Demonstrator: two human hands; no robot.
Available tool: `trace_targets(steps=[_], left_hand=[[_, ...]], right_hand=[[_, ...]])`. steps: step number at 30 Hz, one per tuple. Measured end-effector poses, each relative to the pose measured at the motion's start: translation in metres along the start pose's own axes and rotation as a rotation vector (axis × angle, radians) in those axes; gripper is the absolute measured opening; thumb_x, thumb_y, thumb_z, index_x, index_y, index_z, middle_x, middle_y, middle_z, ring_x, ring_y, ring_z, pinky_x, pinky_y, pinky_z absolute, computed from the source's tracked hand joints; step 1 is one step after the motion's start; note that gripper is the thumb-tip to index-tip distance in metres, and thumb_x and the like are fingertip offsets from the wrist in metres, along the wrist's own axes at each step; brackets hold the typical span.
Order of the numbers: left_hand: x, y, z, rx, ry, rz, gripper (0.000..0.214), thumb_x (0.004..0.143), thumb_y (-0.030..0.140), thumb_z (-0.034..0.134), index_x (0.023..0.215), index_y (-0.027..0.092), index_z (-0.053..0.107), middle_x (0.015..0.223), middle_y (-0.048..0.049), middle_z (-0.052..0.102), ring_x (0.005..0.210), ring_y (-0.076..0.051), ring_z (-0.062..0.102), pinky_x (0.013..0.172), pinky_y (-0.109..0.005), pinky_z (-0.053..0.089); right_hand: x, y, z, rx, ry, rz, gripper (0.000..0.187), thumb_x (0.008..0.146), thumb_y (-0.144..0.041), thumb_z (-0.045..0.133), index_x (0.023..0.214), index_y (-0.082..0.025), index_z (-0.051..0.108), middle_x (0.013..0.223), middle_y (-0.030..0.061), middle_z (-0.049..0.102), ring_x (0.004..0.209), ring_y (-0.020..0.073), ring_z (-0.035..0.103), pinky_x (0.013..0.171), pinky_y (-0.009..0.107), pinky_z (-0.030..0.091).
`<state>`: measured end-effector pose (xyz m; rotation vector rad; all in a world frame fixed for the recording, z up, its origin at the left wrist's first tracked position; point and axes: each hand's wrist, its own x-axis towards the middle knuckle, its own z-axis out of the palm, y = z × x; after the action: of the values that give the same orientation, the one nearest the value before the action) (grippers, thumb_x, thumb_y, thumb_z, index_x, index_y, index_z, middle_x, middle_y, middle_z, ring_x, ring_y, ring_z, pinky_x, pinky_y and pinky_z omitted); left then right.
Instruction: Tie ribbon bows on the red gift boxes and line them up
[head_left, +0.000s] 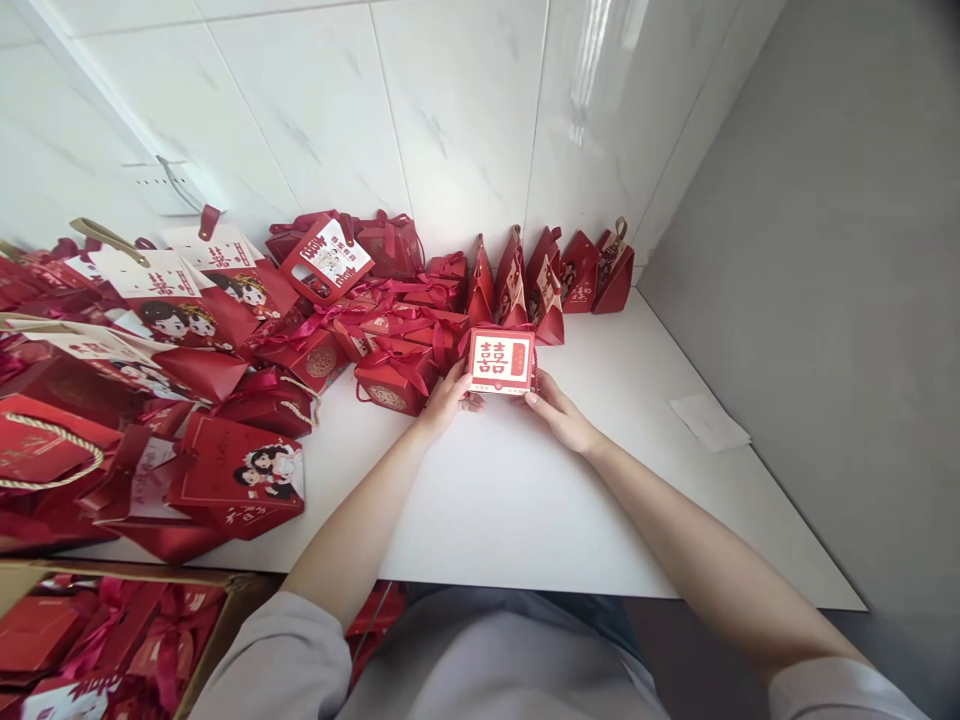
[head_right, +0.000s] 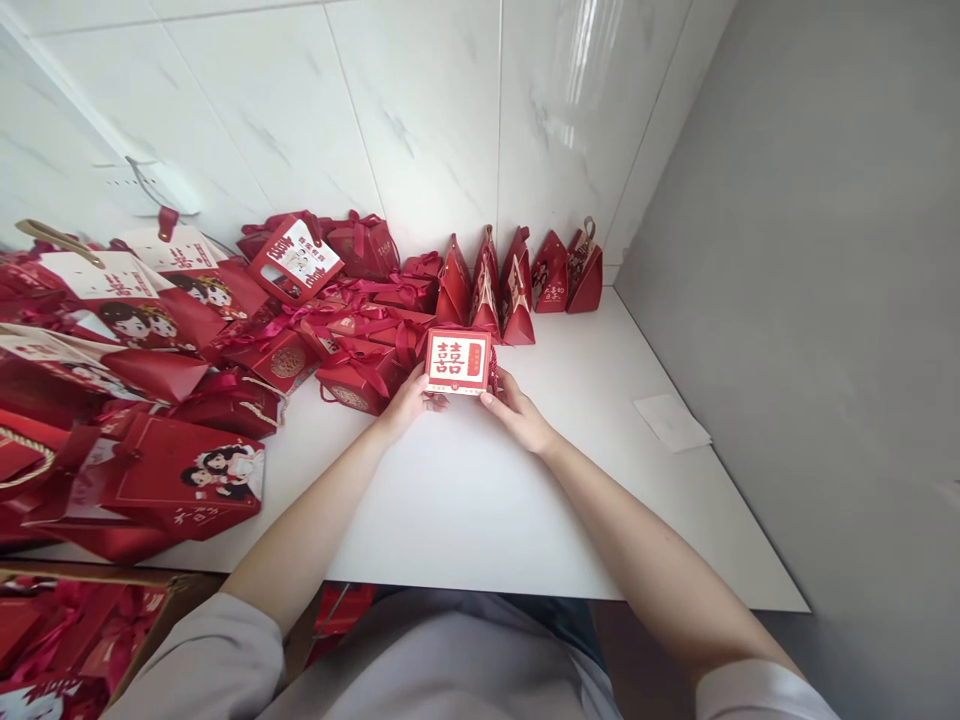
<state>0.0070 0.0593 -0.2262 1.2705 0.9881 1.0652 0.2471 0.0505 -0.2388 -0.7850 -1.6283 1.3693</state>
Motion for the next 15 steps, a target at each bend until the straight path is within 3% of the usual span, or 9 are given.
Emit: trace_targets(steps=[4,10,15], left_hand=[[0.0,0.001,-0.002,-0.003,-0.008,-0.002,0.074,0.084,0.066,0.059,0.142,0.023,0.041,0.108,-0.0095,0.068,0.079,-0.02,0.068,0.072,-0.034,0.056],[-0.002,0.002,-0.006,0.007,-0.048,0.02,0.069,0.088,0.063,0.058,0.143,0.024,0.042,0.118,-0.012,0.067,0.084,-0.02,0.068,0.075,-0.035,0.058],[-0.007,0.003,0.004,0.095,-0.1,0.059,0.082,0.08,0.053,0.073,0.15,0.027,0.037,0.138,-0.013,0.057,0.11,-0.03,0.065,0.086,-0.041,0.058]], right_hand=[[0.001,0.0,0.0,0.004,-0.025,-0.014,0.075,0.091,-0.053,0.065,0.152,-0.029,0.028,0.155,0.0107,0.042,0.133,0.0295,0.051,0.114,0.051,0.041],[0.001,-0.005,-0.003,0.043,-0.051,0.001,0.074,0.092,-0.049,0.065,0.153,-0.029,0.029,0.157,0.0111,0.04,0.137,0.0306,0.048,0.116,0.053,0.038],[0.0,-0.017,-0.006,0.112,-0.013,0.039,0.081,0.086,-0.049,0.072,0.152,-0.029,0.029,0.153,0.0104,0.046,0.137,0.0309,0.05,0.116,0.052,0.041]])
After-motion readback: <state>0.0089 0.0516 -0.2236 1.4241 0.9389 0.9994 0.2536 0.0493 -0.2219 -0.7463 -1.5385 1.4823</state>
